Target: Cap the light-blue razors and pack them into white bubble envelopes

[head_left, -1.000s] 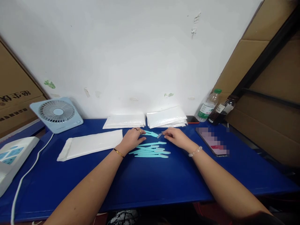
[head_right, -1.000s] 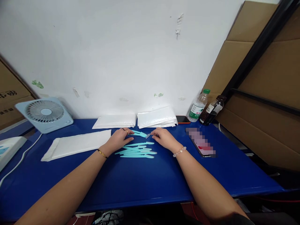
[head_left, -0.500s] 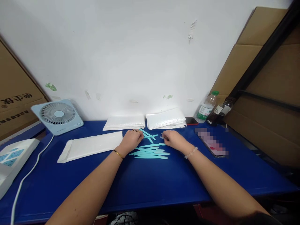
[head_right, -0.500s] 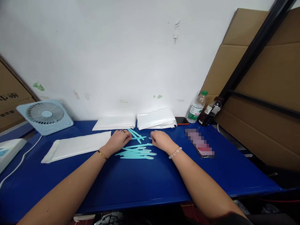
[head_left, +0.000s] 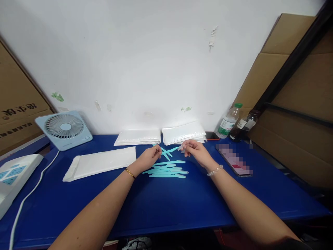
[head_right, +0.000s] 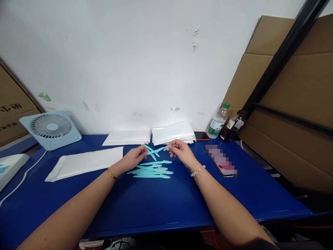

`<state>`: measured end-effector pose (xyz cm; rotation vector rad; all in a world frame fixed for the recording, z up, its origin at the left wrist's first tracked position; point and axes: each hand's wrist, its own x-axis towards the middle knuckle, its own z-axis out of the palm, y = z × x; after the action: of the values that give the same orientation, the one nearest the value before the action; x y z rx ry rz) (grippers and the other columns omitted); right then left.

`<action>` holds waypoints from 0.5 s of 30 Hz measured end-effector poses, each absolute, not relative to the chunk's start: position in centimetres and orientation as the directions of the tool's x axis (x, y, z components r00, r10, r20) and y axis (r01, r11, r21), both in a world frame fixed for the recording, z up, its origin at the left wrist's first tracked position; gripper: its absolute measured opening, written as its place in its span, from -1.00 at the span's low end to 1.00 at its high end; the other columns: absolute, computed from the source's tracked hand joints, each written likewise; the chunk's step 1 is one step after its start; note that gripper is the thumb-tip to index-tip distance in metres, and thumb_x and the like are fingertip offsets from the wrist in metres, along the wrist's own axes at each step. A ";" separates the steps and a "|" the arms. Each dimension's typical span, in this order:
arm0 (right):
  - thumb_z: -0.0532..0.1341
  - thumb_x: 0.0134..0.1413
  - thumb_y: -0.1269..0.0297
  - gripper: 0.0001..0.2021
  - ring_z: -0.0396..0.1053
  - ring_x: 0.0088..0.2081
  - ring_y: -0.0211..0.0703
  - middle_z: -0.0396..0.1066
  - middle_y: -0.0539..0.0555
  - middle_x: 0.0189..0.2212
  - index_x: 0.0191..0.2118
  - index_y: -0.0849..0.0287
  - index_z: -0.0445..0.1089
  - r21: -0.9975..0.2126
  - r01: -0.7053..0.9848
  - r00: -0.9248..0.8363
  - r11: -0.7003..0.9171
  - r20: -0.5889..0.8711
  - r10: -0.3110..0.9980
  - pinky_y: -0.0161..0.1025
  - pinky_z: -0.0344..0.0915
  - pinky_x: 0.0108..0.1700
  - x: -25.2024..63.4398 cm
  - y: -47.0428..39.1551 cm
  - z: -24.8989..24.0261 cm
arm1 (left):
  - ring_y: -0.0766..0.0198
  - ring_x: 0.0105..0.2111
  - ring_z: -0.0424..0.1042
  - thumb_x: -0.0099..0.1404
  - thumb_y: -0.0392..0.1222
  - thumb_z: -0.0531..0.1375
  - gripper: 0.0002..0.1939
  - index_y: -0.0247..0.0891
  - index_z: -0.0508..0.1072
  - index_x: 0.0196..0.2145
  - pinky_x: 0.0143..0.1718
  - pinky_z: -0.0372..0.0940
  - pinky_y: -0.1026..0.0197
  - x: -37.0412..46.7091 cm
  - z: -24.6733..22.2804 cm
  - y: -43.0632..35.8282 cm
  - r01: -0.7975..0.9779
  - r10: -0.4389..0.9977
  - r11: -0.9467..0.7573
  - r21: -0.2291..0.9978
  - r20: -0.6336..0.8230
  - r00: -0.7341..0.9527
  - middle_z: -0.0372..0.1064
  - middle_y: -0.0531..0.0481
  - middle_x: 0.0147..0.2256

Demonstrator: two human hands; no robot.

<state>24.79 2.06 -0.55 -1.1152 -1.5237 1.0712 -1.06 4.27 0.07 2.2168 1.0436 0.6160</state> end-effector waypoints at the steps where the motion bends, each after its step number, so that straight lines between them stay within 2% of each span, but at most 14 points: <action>1: 0.19 0.05 0.13 -0.77 0.30 -0.51 -0.32 0.45 0.10 -0.33 -0.27 0.20 0.32 -0.969 0.143 -0.150 0.199 0.178 0.973 -0.32 0.21 -0.45 24.7 2.0 -0.5 | 0.32 -0.44 0.29 0.32 -0.15 -0.09 -0.83 -0.21 0.24 -0.35 -0.39 0.21 0.28 -1.1 0.1 4.3 0.521 0.800 -0.507 0.686 0.151 0.580 0.34 0.05 -0.41; 7: 0.25 0.00 0.09 -0.72 0.28 -0.55 -0.33 0.47 0.10 -0.36 -0.28 0.21 0.37 -0.980 0.065 -0.118 0.190 0.182 0.976 -0.30 0.21 -0.44 24.8 2.0 -0.4 | 0.31 -0.46 0.28 0.32 -0.12 -0.09 -0.80 -0.22 0.25 -0.34 -0.41 0.19 0.27 -1.1 0.1 4.3 0.548 0.810 -0.503 0.669 0.142 0.569 0.34 0.04 -0.43; 11: 0.27 -0.02 0.10 -0.73 0.26 -0.56 -0.34 0.46 0.06 -0.39 -0.29 0.21 0.41 -0.977 0.088 -0.109 0.195 0.185 0.977 -0.29 0.22 -0.43 24.4 2.0 -0.7 | 0.30 -0.46 0.27 0.33 -0.09 -0.08 -0.79 -0.23 0.26 -0.33 -0.43 0.17 0.27 -1.0 -0.1 4.2 0.542 0.813 -0.492 0.681 0.136 0.566 0.34 0.03 -0.42; 13: 0.29 -0.05 0.10 -0.74 0.31 -0.48 -0.29 0.45 0.05 -0.37 -0.32 0.19 0.46 -0.963 0.133 -0.096 0.234 0.223 0.970 -0.26 0.26 -0.36 24.1 1.9 -0.8 | 0.31 -0.45 0.27 0.33 -0.09 -0.07 -0.79 -0.23 0.26 -0.33 -0.42 0.16 0.28 -0.9 -0.1 4.2 0.530 0.810 -0.491 0.691 0.137 0.571 0.34 0.03 -0.40; 15: 0.31 -0.07 0.10 -0.77 0.36 -0.31 -0.19 0.44 0.08 -0.29 -0.35 0.16 0.50 -0.935 0.197 -0.104 0.296 0.280 0.954 -0.21 0.29 -0.21 23.9 1.9 -0.9 | 0.31 -0.45 0.27 0.33 -0.07 -0.07 -0.78 -0.22 0.27 -0.33 -0.44 0.15 0.29 -0.8 -0.1 4.1 0.533 0.811 -0.490 0.690 0.136 0.569 0.35 0.03 -0.40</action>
<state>23.90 1.89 -0.87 -1.0975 -1.5428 0.9316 -0.82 4.07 -0.05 2.2057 1.0697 0.6068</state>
